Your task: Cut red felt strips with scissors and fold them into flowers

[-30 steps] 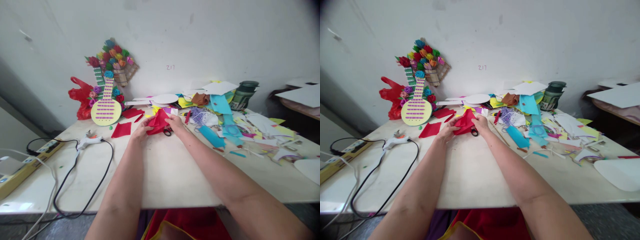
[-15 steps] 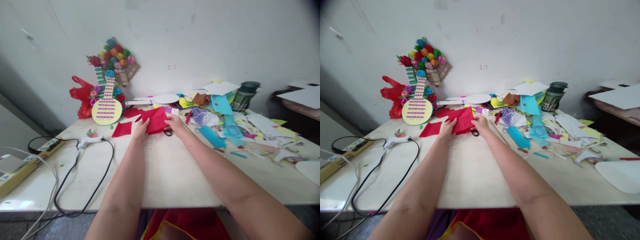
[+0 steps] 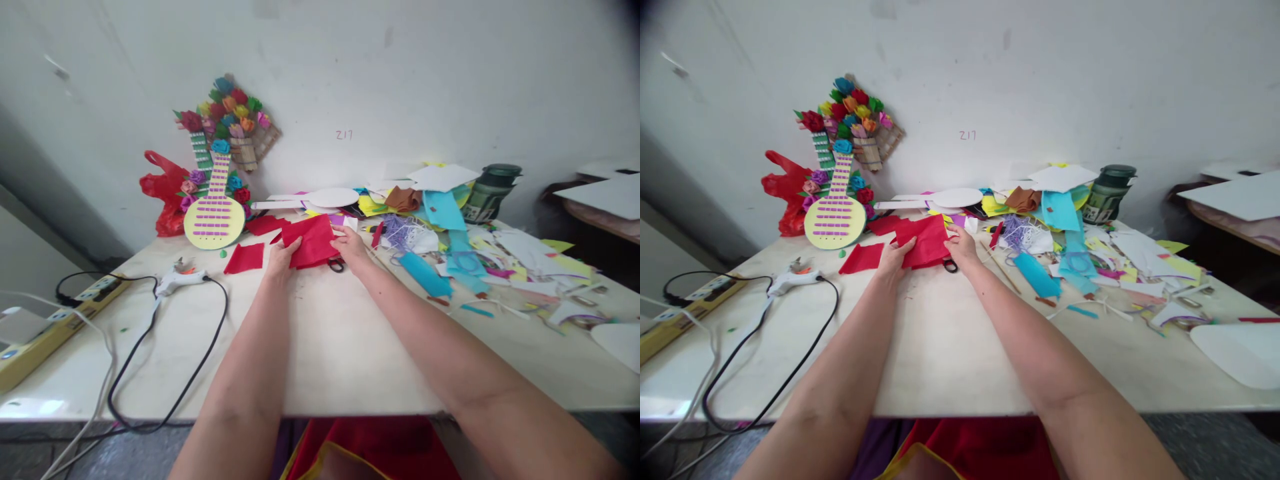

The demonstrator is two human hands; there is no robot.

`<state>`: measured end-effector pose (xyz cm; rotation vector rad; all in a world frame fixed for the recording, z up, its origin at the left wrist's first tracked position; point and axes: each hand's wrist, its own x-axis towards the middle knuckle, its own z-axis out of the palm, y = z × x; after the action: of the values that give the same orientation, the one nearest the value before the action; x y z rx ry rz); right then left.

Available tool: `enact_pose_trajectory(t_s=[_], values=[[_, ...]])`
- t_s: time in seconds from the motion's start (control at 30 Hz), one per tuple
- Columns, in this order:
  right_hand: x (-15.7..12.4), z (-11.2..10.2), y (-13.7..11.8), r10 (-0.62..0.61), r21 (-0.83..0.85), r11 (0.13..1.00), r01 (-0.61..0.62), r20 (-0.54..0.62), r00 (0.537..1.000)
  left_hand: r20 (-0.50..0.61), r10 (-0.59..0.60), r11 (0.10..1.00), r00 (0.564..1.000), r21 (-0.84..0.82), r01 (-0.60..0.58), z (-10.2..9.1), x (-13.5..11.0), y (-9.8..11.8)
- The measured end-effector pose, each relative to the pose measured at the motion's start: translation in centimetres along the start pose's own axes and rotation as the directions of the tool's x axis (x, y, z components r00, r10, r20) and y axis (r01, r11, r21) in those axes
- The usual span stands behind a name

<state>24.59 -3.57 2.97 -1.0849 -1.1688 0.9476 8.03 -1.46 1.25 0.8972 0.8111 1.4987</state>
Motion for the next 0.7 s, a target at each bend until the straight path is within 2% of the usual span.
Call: enact_pose_trajectory(t_s=[0.17, 0.37, 0.5, 0.7], values=[[0.4, -0.1, 0.9, -0.082, -0.016, 0.996, 0.082, 0.004, 0.997, -0.006, 0.019, 1.000, 1.000, 0.010, -0.019, 0.0, 0.0, 0.1], [0.4, 0.1, 1.1, -0.117, -0.062, 0.991, 0.114, -0.038, 0.992, -0.025, 0.041, 0.998, 0.999, 0.050, -0.040, 0.3, -0.1, 0.1], [0.3, 0.1, 1.1, -0.098, -0.107, 0.990, 0.097, -0.008, 0.995, -0.021, 0.004, 0.998, 1.000, 0.068, -0.002, 0.7, -0.5, 0.3], [0.5, -0.2, 1.5, -0.042, -0.047, 0.998, 0.037, -0.099, 0.994, 0.047, -0.056, 0.998, 0.997, 0.004, 0.056, 0.3, -0.9, 1.6]])
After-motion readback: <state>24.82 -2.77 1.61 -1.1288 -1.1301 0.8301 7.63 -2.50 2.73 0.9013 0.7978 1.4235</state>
